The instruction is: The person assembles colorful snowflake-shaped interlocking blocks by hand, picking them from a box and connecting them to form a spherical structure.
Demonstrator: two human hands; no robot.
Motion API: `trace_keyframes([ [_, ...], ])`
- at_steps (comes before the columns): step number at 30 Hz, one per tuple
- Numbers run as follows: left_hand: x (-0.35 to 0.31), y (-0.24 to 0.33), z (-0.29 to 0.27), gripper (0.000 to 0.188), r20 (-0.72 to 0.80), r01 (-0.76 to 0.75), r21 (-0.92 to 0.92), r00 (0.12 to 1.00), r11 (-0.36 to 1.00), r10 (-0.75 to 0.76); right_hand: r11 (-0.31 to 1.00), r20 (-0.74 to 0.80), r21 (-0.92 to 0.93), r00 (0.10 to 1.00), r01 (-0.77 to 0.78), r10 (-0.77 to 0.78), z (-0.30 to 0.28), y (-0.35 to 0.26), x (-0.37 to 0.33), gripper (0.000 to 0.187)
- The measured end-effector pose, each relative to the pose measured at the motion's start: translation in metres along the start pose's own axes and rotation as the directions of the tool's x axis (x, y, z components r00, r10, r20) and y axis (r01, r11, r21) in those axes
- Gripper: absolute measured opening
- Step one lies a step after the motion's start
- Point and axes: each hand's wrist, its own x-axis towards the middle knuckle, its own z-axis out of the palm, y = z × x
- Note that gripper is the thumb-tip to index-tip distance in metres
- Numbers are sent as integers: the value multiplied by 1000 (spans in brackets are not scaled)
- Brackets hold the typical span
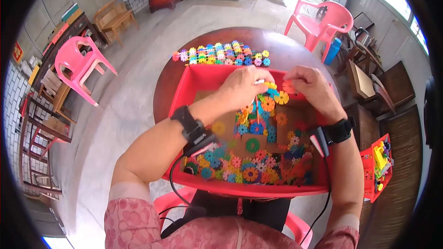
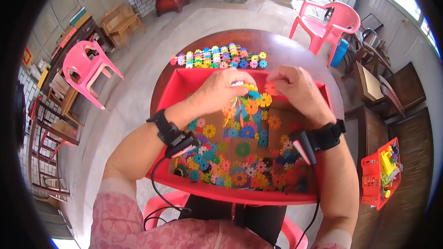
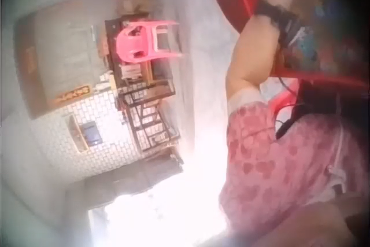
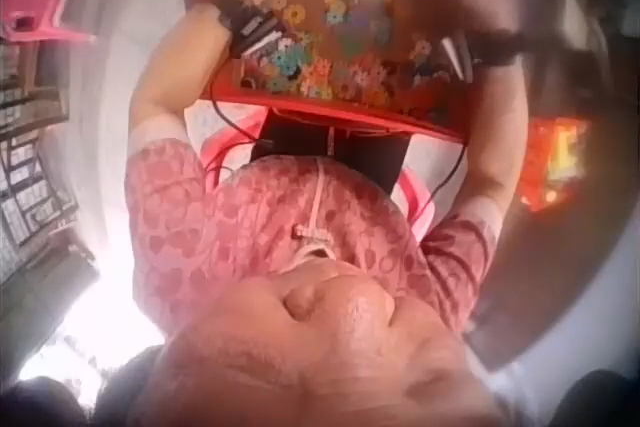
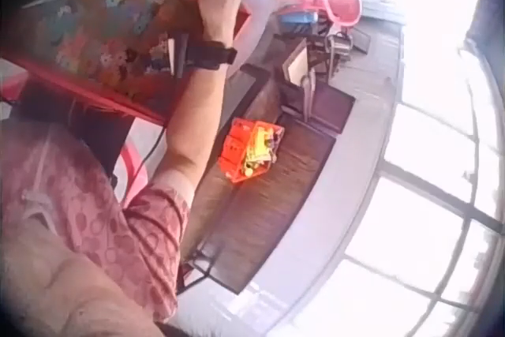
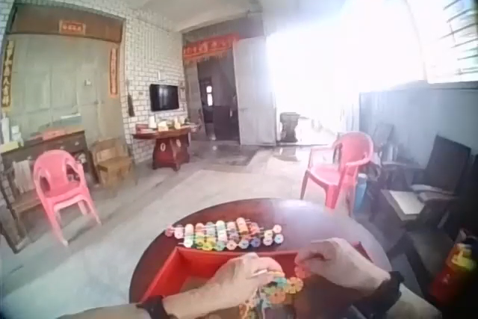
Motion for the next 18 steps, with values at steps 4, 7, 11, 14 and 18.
trace_keyframes([
  [4,8,-2,-10,17,-37,64,32,997,997,-62,514,158,-853,983,86,97,-13,18,-15,12],
  [7,11,-10,-13,21,-149,26,32,989,999,-21,353,179,-930,967,107,180,8,27,-16,12],
  [11,15,-16,-13,22,-224,54,-158,970,986,-89,851,536,-428,843,304,-32,54,37,-19,15],
  [14,16,-15,-18,17,-242,46,-184,966,982,-90,870,592,-392,806,300,-11,88,26,-23,28],
  [18,16,-4,-24,20,-304,-4,-182,951,983,-52,901,676,-331,737,282,18,104,17,-29,36],
])
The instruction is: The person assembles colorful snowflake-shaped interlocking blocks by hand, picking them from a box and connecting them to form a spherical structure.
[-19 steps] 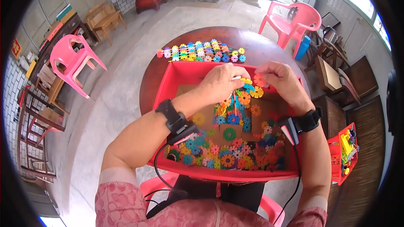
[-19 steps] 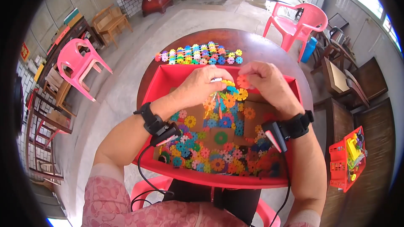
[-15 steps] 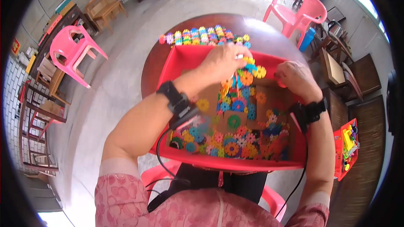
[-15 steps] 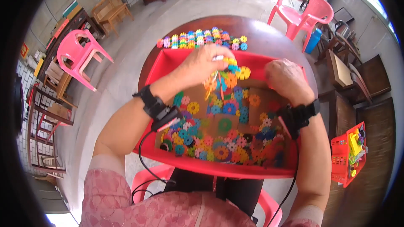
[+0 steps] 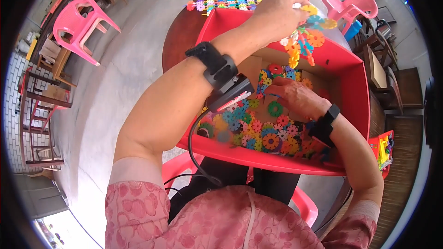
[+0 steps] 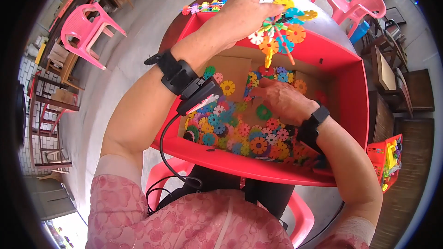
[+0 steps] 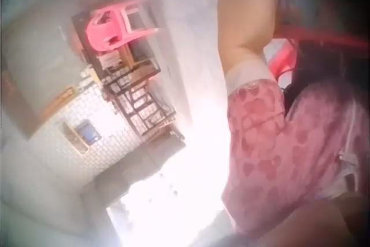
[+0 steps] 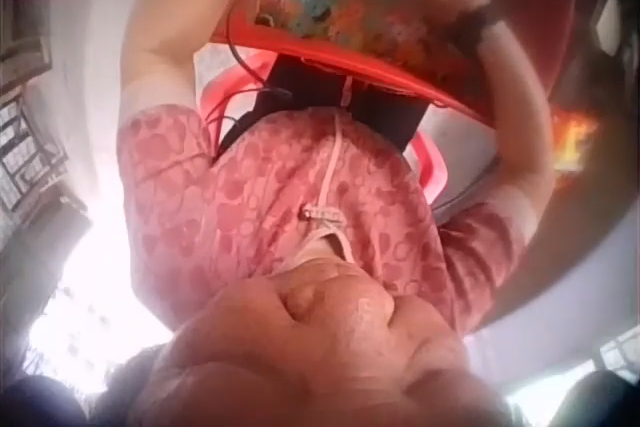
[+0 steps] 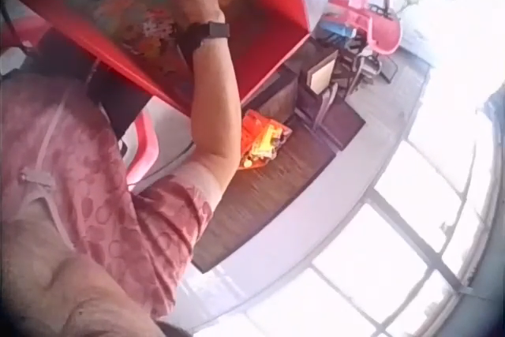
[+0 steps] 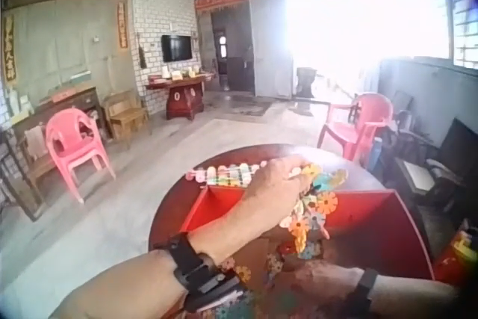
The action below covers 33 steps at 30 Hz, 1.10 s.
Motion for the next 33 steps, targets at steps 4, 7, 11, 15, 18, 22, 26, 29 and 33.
trace_keyframes([
  [4,-2,11,1,26,19,80,-28,997,996,-80,984,5,-149,995,101,-101,21,6,7,36],
  [7,0,6,6,21,-61,0,-15,998,1000,-1,992,25,-127,999,-25,29,26,3,8,36],
  [11,-4,5,7,21,-70,57,12,996,998,-56,981,46,-179,995,-73,83,17,-5,19,33],
  [15,1,0,13,21,-71,3,-26,997,1000,-5,983,-39,-142,993,-114,109,34,11,34,37],
  [18,1,-4,15,20,-72,-7,-14,997,1000,6,981,-126,-119,983,-151,136,47,16,43,44],
  [22,1,4,9,20,-72,22,22,997,1000,-20,984,-160,-88,977,-154,139,45,19,45,48],
  [26,3,0,4,22,-60,66,-69,996,995,-70,992,-214,-39,970,-122,111,42,20,42,47],
  [29,4,-4,2,23,-64,103,-164,991,981,-115,985,-88,-56,983,-165,160,39,24,40,47],
  [33,3,-4,1,30,-5,173,-198,984,965,-178,991,-249,66,960,-112,125,51,27,35,37],
])
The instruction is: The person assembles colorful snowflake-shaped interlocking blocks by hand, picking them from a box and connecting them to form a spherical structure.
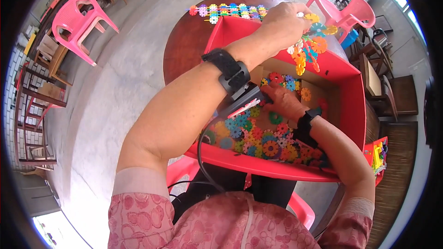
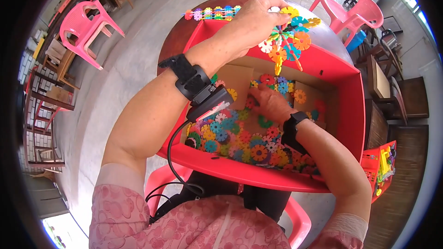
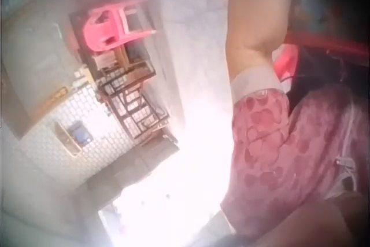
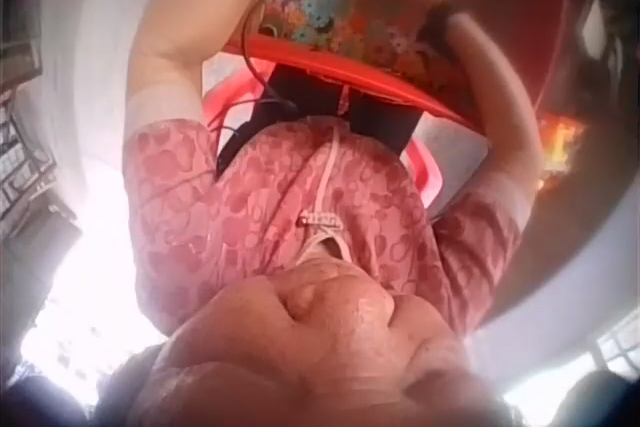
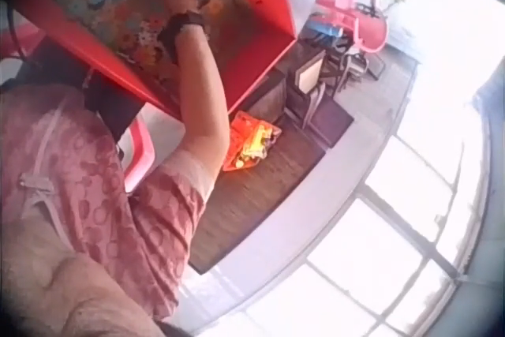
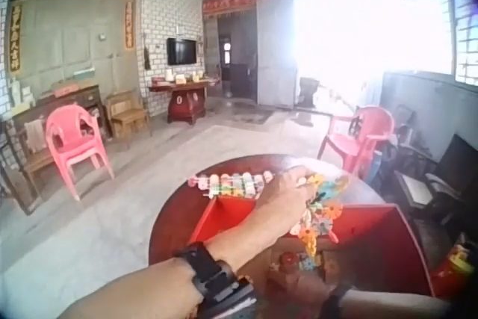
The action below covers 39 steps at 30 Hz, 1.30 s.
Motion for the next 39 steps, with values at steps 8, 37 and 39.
trace_keyframes([
  [8,0,-2,-3,30,35,1,43,999,999,-2,1000,-8,-16,1000,-15,14,8,-4,2,27],
  [37,-23,13,19,17,323,45,-51,946,998,-26,825,-557,566,740,4,378,-175,-61,-85,10],
  [39,-27,21,21,17,334,33,76,941,997,-56,817,-562,577,738,25,374,-170,-59,-80,10],
])
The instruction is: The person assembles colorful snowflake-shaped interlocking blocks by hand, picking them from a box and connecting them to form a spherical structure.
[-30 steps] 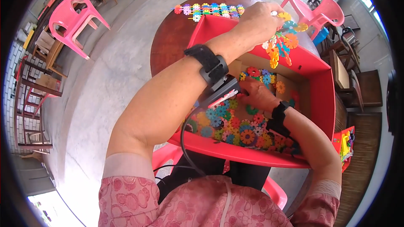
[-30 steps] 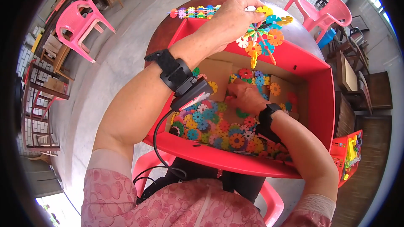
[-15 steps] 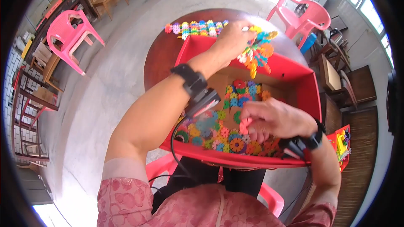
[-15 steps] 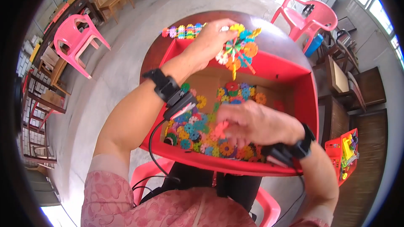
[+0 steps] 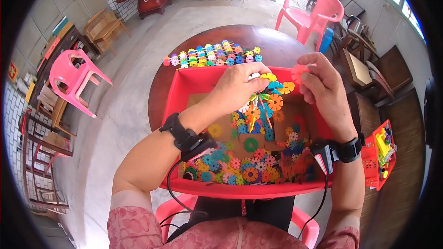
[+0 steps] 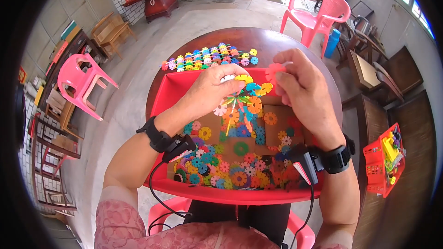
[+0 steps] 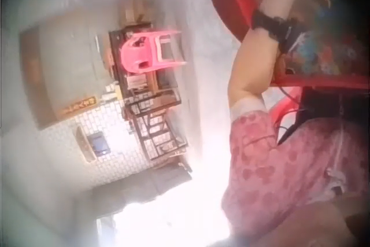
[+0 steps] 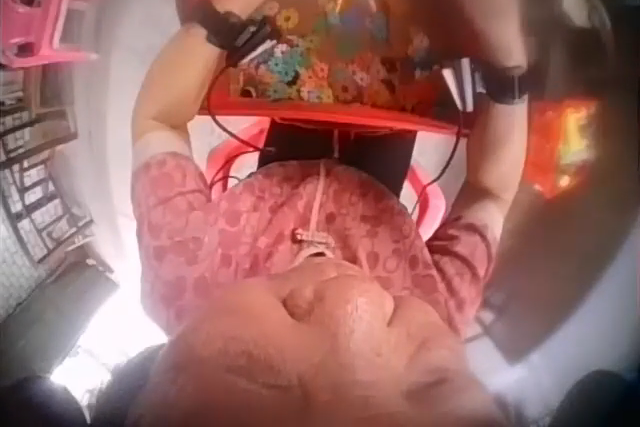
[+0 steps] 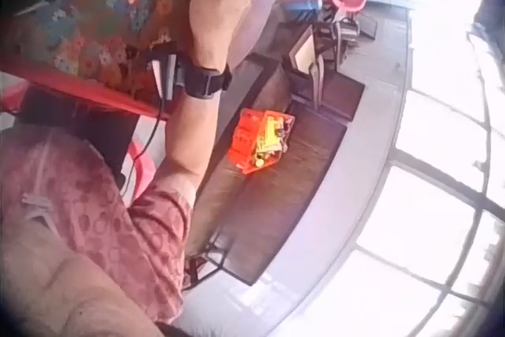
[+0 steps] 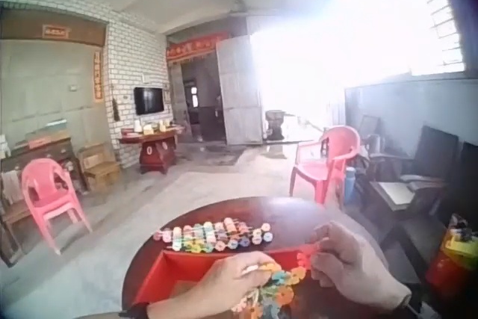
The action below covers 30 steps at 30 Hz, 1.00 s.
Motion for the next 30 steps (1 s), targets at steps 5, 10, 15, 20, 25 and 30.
trace_keyframes([
  [5,-4,4,12,17,-34,-114,264,991,958,128,1000,97,-27,995,-14,17,3,6,2,9],
  [10,-9,7,15,15,-118,-230,387,948,893,295,995,99,-100,995,11,-1,7,7,1,9],
  [15,-10,9,16,15,-164,-248,440,922,863,349,988,50,-102,992,118,-113,10,12,1,9],
  [20,-12,8,15,15,-123,-254,440,933,861,338,985,87,-150,994,80,-68,12,11,1,8],
  [25,-12,9,17,14,-120,-299,475,910,828,397,994,77,-102,997,36,-28,13,11,0,7],
  [30,-12,8,20,15,-103,-288,536,911,794,400,995,83,-100,996,-16,25,15,6,-2,6],
])
